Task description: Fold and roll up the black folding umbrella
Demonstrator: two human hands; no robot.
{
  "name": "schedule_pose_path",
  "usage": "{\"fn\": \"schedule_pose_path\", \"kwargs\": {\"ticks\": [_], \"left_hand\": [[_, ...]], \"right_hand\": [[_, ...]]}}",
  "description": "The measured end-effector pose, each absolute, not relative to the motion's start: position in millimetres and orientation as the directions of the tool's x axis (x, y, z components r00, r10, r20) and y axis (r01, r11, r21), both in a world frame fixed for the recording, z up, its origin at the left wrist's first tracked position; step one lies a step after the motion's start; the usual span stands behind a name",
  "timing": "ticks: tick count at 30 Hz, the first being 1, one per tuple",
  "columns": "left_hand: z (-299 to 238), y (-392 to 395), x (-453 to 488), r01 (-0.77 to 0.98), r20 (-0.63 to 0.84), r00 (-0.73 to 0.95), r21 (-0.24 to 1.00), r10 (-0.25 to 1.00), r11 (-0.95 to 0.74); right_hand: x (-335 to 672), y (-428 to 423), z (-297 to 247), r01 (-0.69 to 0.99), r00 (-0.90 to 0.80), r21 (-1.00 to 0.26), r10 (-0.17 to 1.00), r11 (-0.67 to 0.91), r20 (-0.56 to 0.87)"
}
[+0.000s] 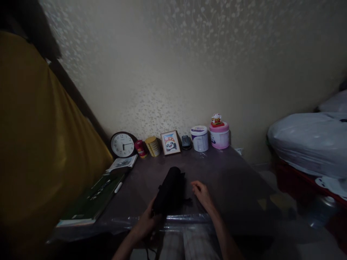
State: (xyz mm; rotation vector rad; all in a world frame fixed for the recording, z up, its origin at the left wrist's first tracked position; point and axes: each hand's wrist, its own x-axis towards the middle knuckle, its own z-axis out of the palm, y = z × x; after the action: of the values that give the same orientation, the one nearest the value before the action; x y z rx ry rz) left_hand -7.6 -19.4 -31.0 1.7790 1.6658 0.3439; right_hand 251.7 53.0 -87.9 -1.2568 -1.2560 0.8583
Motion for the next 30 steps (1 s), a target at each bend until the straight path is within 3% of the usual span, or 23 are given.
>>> {"fn": "schedule_pose_path", "kwargs": {"ticks": [5,10,12,15,17,26,30], "left_hand": [[-30,-14,-27,0.766,-0.263,0.082,0.634,0.961,0.108],[-25,-15,-33,0.817,-0.126,-0.035,0.567,0.991,0.101],[-25,-18,-30,0.891,-0.069,-0.054,0.448,0.996,0.079],[-27,-19,-29,0.985,-0.078,-0.035,0.168,0.996,0.048],[-29,-17,-32,0.995,-0.116,-0.023,0.095,0.993,0.035],[-27,-4,-46,0.976,-0.104,-0.061,0.203,0.993,0.082],[-21,4,-51,0.92,-0.113,-0.009,0.388,0.994,0.052]], "right_hand": [[252,52,-86,0.174,0.173,-0.972,0.967,0.157,0.188],[253,53,-92,0.222,0.146,-0.959,0.966,0.179,0.214],[254,54,-94,0.241,0.143,-0.953,0.965,0.182,0.221],[255,55,-94,0.245,0.142,-0.954,0.967,0.173,0.212],[254,54,-93,0.241,0.145,-0.955,0.967,0.172,0.211],[253,55,-92,0.268,0.129,-0.948,0.968,0.173,0.213],[253,52,-87,0.273,0.141,-0.945,0.964,0.18,0.225]]}}
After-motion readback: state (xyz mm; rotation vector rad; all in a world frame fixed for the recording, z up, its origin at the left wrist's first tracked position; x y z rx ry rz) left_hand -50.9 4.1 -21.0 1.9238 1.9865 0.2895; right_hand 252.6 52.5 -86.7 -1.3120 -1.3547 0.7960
